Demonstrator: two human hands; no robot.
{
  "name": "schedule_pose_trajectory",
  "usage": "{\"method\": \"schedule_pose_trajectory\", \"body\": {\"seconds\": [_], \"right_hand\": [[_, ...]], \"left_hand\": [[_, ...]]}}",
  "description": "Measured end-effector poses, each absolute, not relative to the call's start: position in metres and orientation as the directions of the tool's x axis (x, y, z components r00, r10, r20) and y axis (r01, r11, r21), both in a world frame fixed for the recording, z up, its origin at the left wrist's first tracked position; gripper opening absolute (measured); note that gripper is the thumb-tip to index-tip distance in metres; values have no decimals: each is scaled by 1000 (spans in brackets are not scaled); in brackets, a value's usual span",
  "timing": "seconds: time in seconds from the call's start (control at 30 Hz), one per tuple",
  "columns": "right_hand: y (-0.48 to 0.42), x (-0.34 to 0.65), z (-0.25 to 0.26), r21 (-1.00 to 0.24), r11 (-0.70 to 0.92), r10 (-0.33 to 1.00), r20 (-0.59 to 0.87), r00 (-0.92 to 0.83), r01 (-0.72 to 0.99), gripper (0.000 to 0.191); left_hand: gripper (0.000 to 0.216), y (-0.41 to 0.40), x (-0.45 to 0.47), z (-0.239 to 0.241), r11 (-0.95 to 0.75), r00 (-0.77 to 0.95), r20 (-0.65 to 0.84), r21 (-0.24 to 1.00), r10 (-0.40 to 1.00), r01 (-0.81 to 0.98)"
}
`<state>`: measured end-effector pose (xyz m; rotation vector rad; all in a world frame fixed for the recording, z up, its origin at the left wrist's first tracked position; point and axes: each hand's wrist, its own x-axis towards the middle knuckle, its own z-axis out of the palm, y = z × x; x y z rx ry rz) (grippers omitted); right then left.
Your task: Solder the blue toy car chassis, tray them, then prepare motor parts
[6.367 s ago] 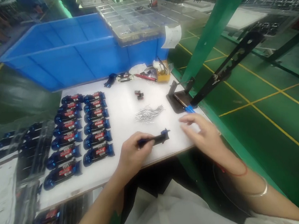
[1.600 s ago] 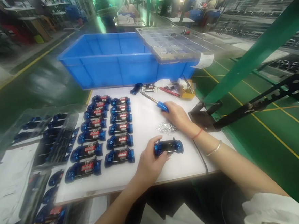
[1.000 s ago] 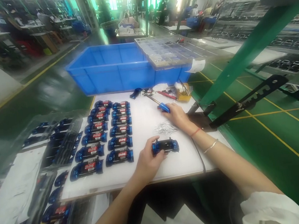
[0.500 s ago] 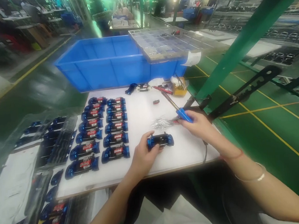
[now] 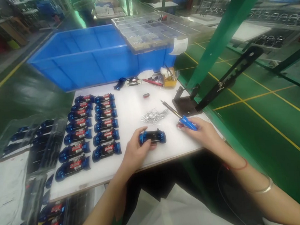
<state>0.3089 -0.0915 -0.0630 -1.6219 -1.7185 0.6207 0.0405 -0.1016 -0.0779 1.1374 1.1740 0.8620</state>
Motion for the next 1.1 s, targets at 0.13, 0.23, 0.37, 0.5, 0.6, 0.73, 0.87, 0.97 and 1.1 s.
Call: {"method": "schedule_pose_trajectory", "body": {"seconds": [0.13,0.23,0.37,0.5,0.6,0.73,0.87,0.97,1.1], "right_hand": [[-89,308,-69,-716,140,983,181,-12,684,17],[-92,306,-67,-759,93,990,139,21,644,18],[-102,293,-54,-863,59,997,78,17,502,24],[-111,272,-46,-872,175,984,167,-58,458,18],[-114,262,-48,-852,246,969,228,-95,462,13],[-115,261,-58,-824,275,961,249,-119,495,11],[-118,263,-64,-815,302,952,290,-104,495,10],[-119,264,-66,-815,322,942,327,-75,482,10],[-120,265,-65,-814,317,943,325,-72,486,9]], "left_hand": [[51,-104,45,-82,234,242,-236,972,941,39],[51,-106,50,-83,229,270,-230,973,935,35],[54,-106,55,-79,200,241,-210,978,948,65],[52,-108,62,-73,118,222,-147,984,964,137],[49,-110,67,-69,58,241,-109,976,964,210],[47,-116,72,-67,15,230,-63,979,971,204],[47,-121,76,-62,-49,217,-6,967,976,248],[48,-124,78,-57,-105,230,42,957,972,269],[49,-125,80,-53,-174,255,99,941,962,291]]}}
